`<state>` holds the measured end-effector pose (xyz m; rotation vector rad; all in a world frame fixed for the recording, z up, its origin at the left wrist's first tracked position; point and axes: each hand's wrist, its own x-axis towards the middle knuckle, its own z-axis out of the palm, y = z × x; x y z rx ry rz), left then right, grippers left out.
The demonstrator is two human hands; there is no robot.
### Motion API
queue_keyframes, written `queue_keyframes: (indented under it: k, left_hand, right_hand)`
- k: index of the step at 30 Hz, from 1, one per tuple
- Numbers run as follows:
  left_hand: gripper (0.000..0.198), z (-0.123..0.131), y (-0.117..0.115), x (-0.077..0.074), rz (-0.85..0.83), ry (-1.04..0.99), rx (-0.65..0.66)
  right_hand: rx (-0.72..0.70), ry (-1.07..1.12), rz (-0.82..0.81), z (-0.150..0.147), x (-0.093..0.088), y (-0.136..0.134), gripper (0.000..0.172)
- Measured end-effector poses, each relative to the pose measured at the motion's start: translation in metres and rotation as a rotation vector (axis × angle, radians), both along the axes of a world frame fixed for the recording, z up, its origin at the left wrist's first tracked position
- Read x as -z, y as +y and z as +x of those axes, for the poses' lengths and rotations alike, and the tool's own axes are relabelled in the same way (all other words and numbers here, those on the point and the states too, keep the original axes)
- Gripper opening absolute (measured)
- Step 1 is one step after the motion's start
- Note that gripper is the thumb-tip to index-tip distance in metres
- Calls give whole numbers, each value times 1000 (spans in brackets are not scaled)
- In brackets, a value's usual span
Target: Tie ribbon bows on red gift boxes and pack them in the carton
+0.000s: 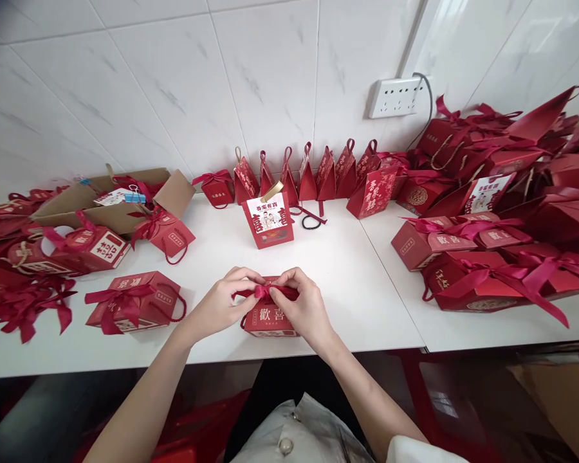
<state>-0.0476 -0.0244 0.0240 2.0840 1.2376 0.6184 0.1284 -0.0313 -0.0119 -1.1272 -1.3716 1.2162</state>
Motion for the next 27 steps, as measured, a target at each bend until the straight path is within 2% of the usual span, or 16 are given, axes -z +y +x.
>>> queue_keyframes:
  k: [3, 8, 10, 21, 27]
  left_hand:
    - [14, 6, -9, 2, -36, -16, -32]
    - [23, 22, -18, 10, -107, -144, -255]
    - [26, 26, -18, 14, -119, -194, -303]
    - [26, 25, -13, 23, -269, -424, -271]
    - [24, 26, -12, 22, -282, -442, -275]
  right_hand:
    - [61, -35, 51, -1, 0, -1, 16]
    - [114, -134, 103, 1, -1, -2, 14]
    - [103, -168, 92, 3, -1, -3, 13]
    - [63, -238, 136, 6, 0, -1, 8]
    - [51, -309, 233, 6, -1, -1, 8]
